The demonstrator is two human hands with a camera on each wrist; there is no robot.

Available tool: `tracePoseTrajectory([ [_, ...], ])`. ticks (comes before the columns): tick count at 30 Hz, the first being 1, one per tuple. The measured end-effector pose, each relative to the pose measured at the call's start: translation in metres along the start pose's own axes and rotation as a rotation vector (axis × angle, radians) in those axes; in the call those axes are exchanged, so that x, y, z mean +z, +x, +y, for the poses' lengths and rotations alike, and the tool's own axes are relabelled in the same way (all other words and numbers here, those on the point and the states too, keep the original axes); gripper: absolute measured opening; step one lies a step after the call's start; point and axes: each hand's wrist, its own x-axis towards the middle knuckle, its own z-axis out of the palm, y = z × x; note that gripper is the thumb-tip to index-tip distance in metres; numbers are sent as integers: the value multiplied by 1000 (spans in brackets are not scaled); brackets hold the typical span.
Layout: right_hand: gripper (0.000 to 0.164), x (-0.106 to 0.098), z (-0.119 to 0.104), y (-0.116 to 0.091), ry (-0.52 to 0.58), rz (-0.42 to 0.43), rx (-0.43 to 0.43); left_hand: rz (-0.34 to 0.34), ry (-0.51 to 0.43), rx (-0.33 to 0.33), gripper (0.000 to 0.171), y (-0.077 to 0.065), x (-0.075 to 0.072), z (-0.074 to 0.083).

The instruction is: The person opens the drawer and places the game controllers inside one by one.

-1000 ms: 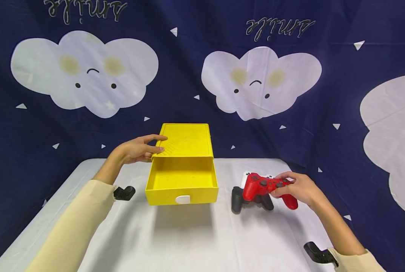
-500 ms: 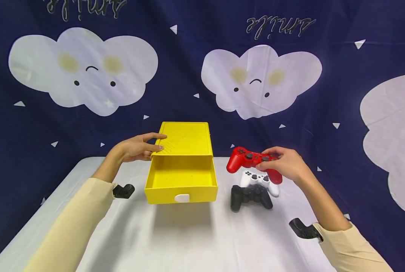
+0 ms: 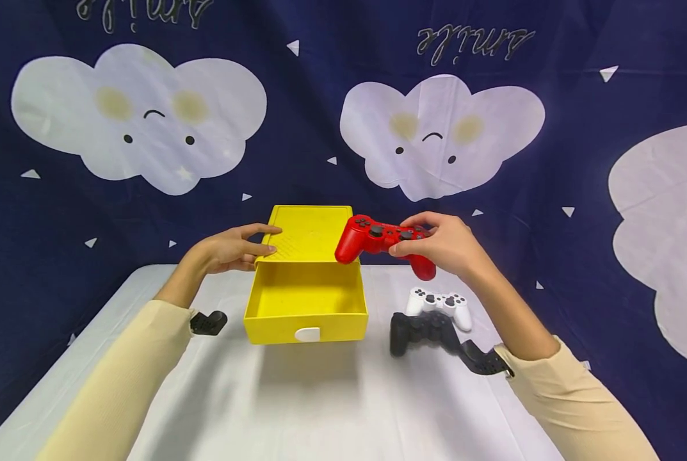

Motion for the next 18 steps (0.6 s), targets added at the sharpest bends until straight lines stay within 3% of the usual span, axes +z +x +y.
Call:
tracePoseTrajectory([
  [7,56,24,-29,-2,18,-37,-42,-6,-3,-12,65,-1,0,-1],
  [13,49,45,-43,2,43,-64,-89,-11,-3,3,65,1,0,2],
  [18,53,64,-50,3,17,-99,-92,-13,-6,-1,64,2,0,2],
])
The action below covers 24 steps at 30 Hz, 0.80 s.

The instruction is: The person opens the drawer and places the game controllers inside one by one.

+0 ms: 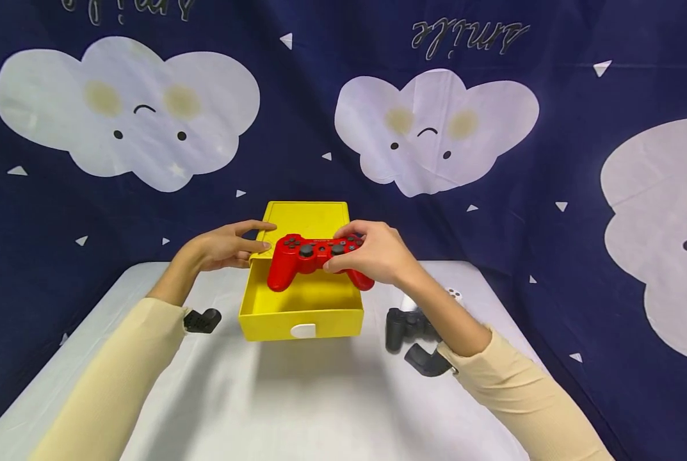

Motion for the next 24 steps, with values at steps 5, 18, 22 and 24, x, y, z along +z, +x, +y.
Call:
tracePoseTrajectory([
  [5,55,17,-5,2,5,-31,-3,-1,-1,1,63,-1,-2,0],
  [18,50,44,-5,2,-87,-26,-67,9,28,3,64,-2,0,0],
  [22,49,50,-2,3,-108,-21,-86,5,26,0,65,-3,0,0],
  [24,48,53,0,4,-121,-12,-100,4,24,2,65,-2,0,0],
])
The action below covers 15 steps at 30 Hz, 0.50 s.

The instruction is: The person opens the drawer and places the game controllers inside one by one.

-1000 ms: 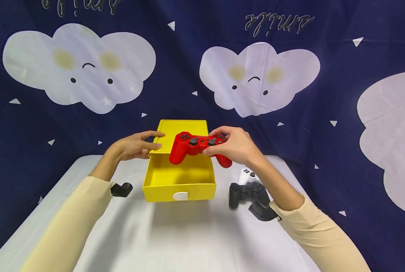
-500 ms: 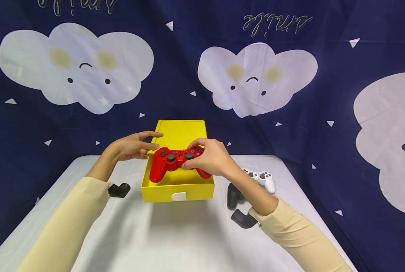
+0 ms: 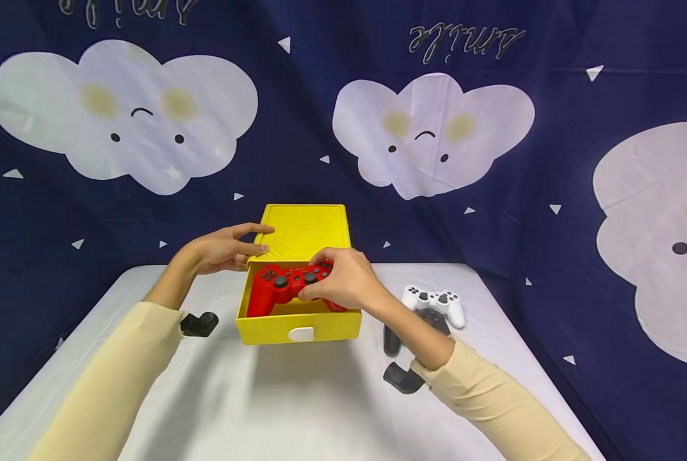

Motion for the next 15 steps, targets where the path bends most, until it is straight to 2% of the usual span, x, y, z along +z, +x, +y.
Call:
tracePoseTrajectory([
  [15,44,16,9,5,-89,65,-81,3,-18,2,65,0,0,-2],
])
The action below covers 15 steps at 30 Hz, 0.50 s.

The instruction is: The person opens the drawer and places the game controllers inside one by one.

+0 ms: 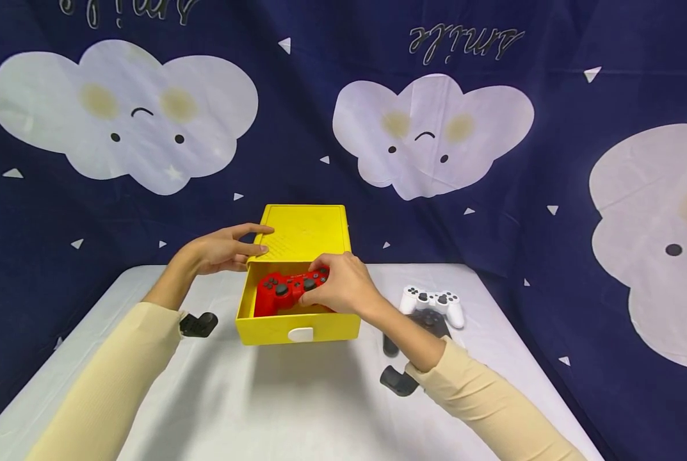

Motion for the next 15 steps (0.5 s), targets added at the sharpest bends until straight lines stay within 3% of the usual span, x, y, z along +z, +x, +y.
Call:
tracePoseTrajectory([
  [6,44,3,1,0,-37,-2,4,-5,-3,0,65,-1,0,0],
  [15,46,5,3,6,-101,-71,24,-7,4,16,65,0,-1,-1],
])
